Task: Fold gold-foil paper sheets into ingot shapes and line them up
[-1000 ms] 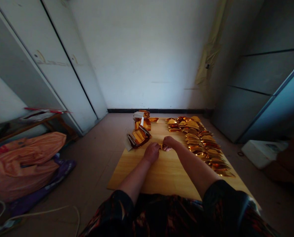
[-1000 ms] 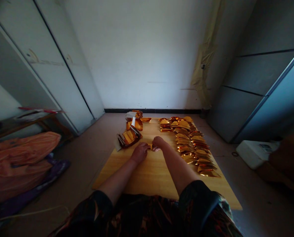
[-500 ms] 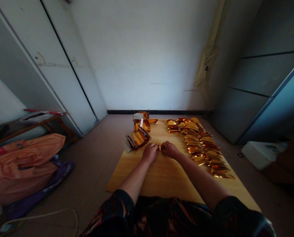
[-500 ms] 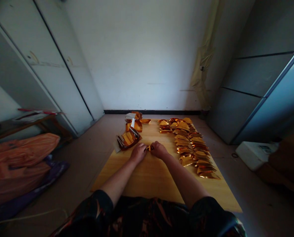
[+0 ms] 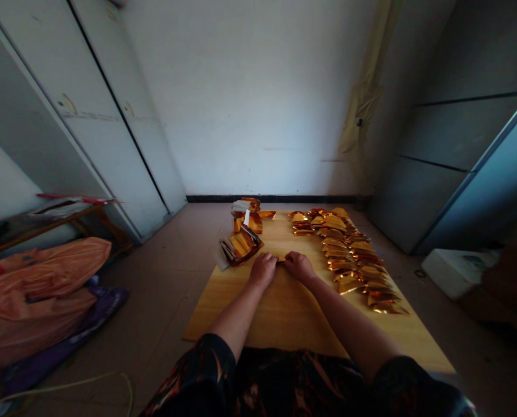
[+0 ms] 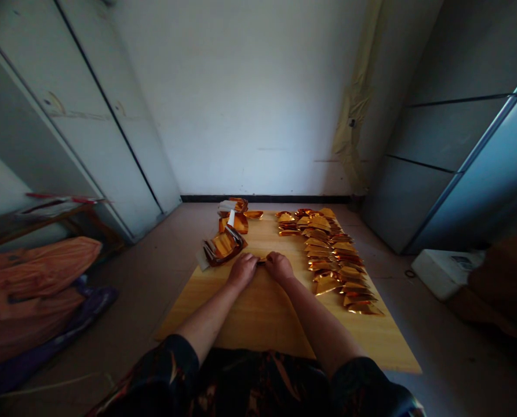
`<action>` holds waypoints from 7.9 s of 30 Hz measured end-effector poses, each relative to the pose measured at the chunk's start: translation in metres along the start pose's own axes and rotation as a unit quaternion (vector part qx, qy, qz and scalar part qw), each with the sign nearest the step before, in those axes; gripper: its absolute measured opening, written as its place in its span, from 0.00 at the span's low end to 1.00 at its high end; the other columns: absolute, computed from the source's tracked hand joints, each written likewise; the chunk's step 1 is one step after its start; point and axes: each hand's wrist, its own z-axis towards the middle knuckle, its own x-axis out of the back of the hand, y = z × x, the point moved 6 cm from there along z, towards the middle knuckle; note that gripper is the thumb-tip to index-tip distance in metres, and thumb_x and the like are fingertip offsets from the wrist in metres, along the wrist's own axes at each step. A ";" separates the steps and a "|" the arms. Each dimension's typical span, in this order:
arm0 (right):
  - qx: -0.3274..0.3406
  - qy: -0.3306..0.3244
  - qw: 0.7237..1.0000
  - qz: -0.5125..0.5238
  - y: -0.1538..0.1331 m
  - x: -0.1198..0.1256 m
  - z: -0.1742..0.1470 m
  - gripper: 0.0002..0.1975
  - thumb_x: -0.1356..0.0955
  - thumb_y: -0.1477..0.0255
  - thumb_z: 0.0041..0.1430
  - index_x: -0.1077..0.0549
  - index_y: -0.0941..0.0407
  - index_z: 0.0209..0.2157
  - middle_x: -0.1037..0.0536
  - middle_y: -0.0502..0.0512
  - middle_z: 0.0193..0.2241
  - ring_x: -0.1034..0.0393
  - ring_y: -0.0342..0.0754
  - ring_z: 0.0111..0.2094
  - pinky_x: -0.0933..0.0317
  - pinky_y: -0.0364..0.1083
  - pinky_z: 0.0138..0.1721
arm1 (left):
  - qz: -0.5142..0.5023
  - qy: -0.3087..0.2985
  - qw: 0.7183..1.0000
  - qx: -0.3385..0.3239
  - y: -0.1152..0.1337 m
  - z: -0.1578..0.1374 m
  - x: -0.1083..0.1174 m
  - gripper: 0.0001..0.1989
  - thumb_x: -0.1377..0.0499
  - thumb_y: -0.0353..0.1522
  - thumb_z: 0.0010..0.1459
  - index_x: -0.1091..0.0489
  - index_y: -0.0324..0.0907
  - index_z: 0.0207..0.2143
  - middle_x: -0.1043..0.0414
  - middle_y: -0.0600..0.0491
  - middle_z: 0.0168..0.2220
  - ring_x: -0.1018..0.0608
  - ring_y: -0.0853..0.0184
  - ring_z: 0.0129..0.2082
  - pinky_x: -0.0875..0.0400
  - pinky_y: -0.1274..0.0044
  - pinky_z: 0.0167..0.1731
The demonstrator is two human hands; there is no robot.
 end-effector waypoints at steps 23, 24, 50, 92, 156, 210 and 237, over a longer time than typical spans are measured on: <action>-0.067 0.044 0.997 0.018 -0.004 -0.001 -0.004 0.08 0.36 0.77 0.54 0.26 0.55 0.34 0.21 0.53 0.34 0.29 0.45 0.35 0.44 0.39 0.34 | 0.005 0.006 0.998 0.064 0.002 0.004 0.003 0.11 0.51 0.25 0.61 0.28 0.40 0.36 0.28 0.48 0.38 0.29 0.63 0.43 0.34 0.75 0.42; -0.065 0.049 0.997 0.019 -0.003 0.000 -0.004 0.08 0.37 0.77 0.54 0.26 0.55 0.34 0.21 0.53 0.34 0.29 0.45 0.35 0.44 0.39 0.34 | 0.005 0.005 0.998 0.064 0.001 0.004 0.004 0.11 0.50 0.26 0.61 0.28 0.41 0.36 0.28 0.48 0.38 0.29 0.63 0.42 0.34 0.75 0.42; -0.069 0.103 0.991 0.051 0.010 0.004 -0.004 0.07 0.37 0.75 0.54 0.26 0.56 0.31 0.23 0.54 0.29 0.31 0.45 0.30 0.44 0.39 0.31 | -0.086 0.068 0.988 0.113 -0.011 0.001 0.007 0.09 0.46 0.26 0.58 0.27 0.40 0.36 0.26 0.49 0.36 0.26 0.66 0.39 0.34 0.77 0.41; -0.137 0.072 0.988 -0.019 0.009 0.005 0.000 0.14 0.33 0.62 0.55 0.28 0.55 0.41 0.21 0.56 0.34 0.27 0.48 0.35 0.43 0.41 0.31 | -0.206 0.091 0.963 0.145 -0.016 0.005 0.000 0.14 0.45 0.21 0.53 0.26 0.41 0.39 0.23 0.50 0.40 0.23 0.66 0.42 0.30 0.75 0.46; -0.125 0.127 0.981 0.075 0.030 0.014 -0.009 0.12 0.36 0.79 0.48 0.26 0.58 0.36 0.23 0.53 0.28 0.32 0.44 0.29 0.45 0.39 0.29 | -0.201 0.083 0.954 0.206 -0.027 0.005 -0.003 0.08 0.43 0.24 0.52 0.27 0.42 0.34 0.24 0.54 0.33 0.24 0.70 0.34 0.33 0.80 0.37; -0.053 0.119 0.971 0.198 0.023 0.020 -0.050 0.08 0.38 0.74 0.49 0.28 0.55 0.30 0.24 0.50 0.25 0.32 0.44 0.27 0.42 0.40 0.30 | -0.135 0.092 0.973 0.161 0.000 0.052 -0.007 0.07 0.46 0.26 0.56 0.28 0.41 0.29 0.26 0.51 0.31 0.27 0.69 0.33 0.38 0.80 0.35; -0.052 0.108 0.964 0.239 0.028 0.016 -0.084 0.08 0.39 0.72 0.54 0.29 0.55 0.30 0.24 0.51 0.24 0.30 0.44 0.26 0.38 0.40 0.28 | -0.090 0.032 0.987 0.127 0.032 0.129 -0.051 0.12 0.51 0.27 0.59 0.28 0.42 0.31 0.27 0.49 0.33 0.28 0.65 0.37 0.38 0.77 0.36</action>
